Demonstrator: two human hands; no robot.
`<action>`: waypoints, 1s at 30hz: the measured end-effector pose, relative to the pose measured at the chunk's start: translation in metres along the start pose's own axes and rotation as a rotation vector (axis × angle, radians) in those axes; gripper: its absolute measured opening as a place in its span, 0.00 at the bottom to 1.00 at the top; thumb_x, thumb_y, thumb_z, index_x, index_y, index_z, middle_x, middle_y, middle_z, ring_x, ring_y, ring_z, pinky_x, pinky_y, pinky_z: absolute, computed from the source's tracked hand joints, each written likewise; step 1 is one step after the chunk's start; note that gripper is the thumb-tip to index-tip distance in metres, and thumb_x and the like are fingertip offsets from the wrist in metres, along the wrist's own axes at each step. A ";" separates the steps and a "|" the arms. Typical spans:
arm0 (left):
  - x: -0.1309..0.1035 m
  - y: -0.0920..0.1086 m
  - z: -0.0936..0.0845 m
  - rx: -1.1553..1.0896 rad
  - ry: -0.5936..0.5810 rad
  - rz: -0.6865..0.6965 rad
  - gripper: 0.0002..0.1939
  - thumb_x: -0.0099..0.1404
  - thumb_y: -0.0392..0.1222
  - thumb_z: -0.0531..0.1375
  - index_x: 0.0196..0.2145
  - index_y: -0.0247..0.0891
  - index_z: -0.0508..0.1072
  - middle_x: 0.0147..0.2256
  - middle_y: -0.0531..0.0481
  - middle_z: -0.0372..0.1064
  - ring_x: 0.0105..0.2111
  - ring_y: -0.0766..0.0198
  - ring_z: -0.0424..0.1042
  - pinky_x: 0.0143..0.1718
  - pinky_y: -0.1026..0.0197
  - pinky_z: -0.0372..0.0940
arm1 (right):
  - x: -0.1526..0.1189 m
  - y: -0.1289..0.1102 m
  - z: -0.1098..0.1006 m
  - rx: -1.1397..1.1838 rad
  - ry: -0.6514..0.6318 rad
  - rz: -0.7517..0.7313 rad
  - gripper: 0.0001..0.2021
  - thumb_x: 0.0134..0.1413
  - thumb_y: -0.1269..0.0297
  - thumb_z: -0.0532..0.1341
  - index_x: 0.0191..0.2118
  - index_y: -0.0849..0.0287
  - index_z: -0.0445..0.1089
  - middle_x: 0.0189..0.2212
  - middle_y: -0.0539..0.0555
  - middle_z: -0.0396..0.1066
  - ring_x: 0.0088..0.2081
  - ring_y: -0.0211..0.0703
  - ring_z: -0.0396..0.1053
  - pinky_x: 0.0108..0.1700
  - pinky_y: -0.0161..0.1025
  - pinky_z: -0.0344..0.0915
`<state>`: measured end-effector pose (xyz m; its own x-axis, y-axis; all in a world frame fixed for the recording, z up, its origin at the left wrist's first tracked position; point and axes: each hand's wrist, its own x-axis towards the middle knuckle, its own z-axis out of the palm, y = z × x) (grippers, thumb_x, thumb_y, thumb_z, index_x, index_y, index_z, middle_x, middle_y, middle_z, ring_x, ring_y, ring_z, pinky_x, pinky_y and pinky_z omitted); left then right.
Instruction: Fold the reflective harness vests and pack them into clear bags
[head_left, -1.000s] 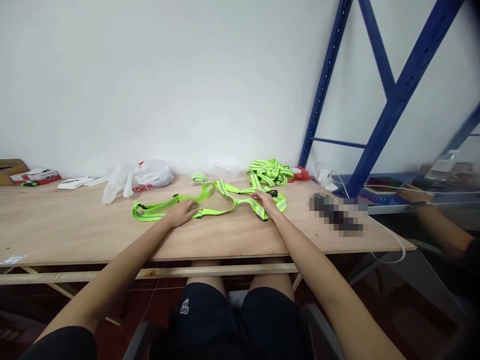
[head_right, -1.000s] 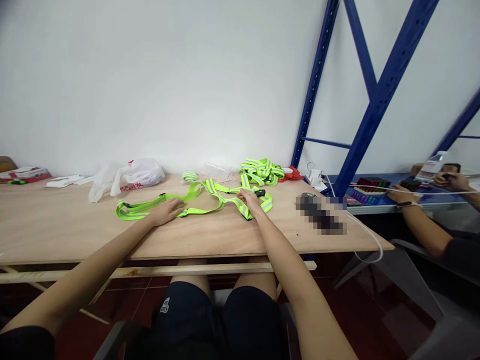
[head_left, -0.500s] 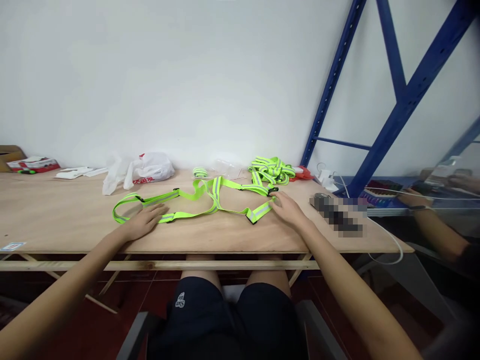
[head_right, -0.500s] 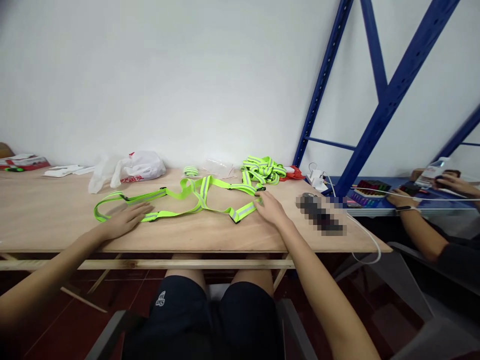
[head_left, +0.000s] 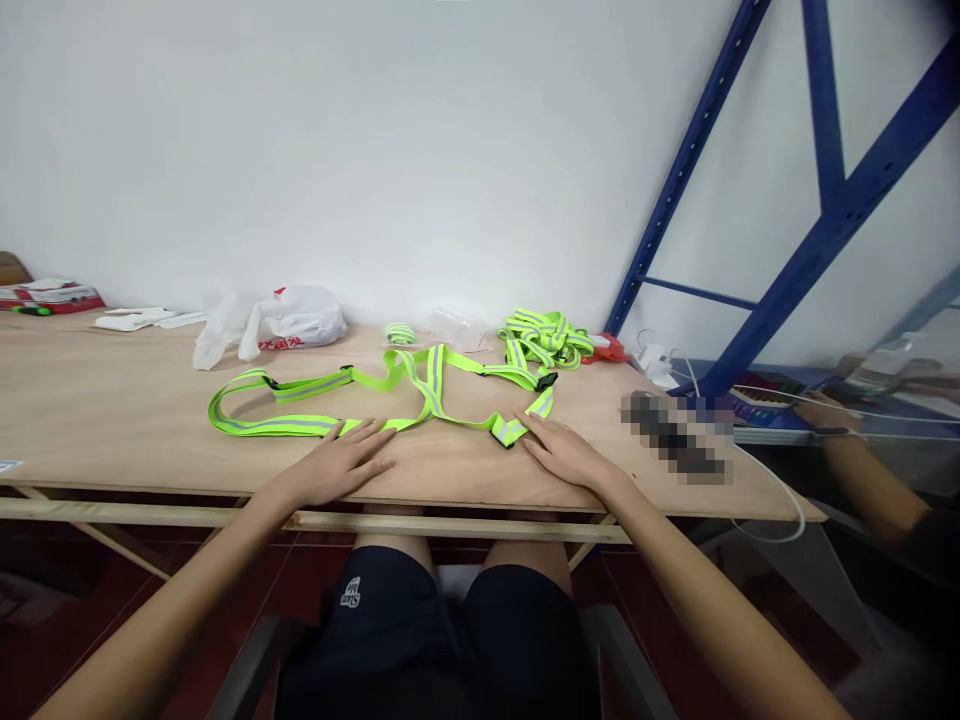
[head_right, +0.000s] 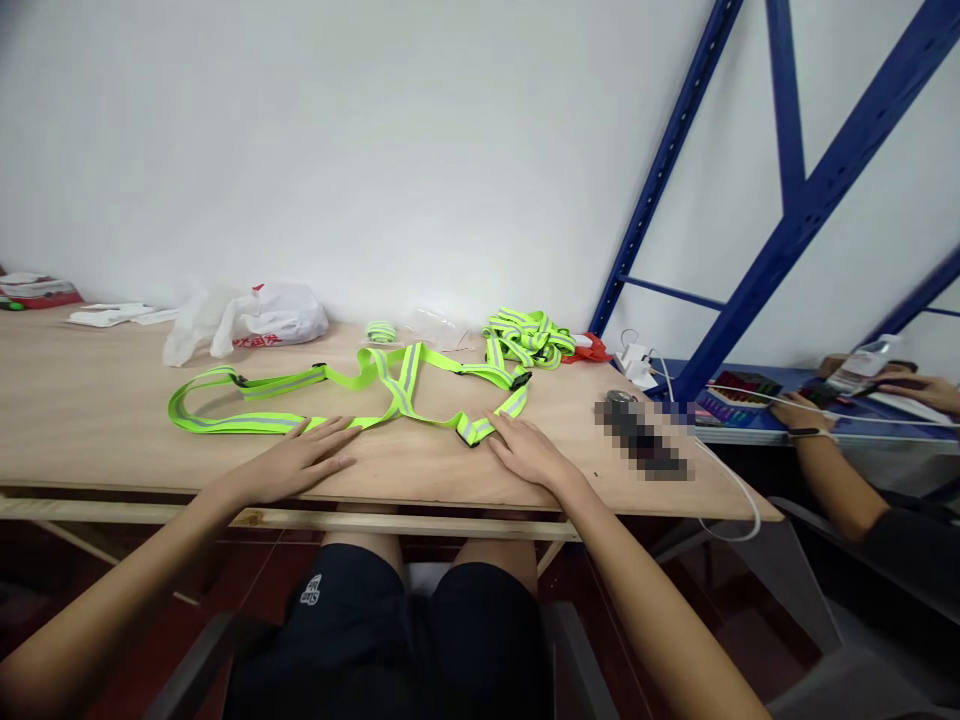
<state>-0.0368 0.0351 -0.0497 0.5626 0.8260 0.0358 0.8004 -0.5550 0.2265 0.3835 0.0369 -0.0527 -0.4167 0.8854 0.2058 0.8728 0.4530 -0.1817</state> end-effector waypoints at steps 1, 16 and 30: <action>-0.005 -0.003 -0.002 0.011 -0.009 -0.022 0.35 0.72 0.65 0.42 0.71 0.48 0.51 0.70 0.48 0.45 0.71 0.50 0.42 0.68 0.37 0.30 | -0.001 -0.001 -0.001 -0.007 -0.014 0.011 0.29 0.67 0.55 0.49 0.69 0.58 0.55 0.66 0.60 0.60 0.65 0.56 0.60 0.65 0.54 0.57; -0.026 -0.021 -0.012 0.037 0.055 -0.043 0.32 0.72 0.64 0.45 0.66 0.45 0.62 0.67 0.44 0.55 0.68 0.47 0.52 0.67 0.37 0.42 | -0.015 0.019 -0.010 -0.316 0.078 -0.036 0.16 0.66 0.67 0.52 0.51 0.55 0.75 0.44 0.59 0.79 0.45 0.53 0.76 0.49 0.46 0.64; 0.049 0.052 0.001 -0.205 0.367 0.008 0.21 0.68 0.45 0.53 0.56 0.38 0.67 0.45 0.41 0.76 0.46 0.49 0.74 0.47 0.51 0.67 | -0.016 0.032 0.001 -0.280 0.214 0.008 0.13 0.64 0.67 0.55 0.46 0.57 0.76 0.44 0.57 0.79 0.46 0.50 0.75 0.49 0.45 0.65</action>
<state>0.0324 0.0463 -0.0369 0.4276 0.8227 0.3746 0.7179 -0.5609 0.4123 0.4173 0.0375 -0.0631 -0.3728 0.8337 0.4074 0.9240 0.3738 0.0806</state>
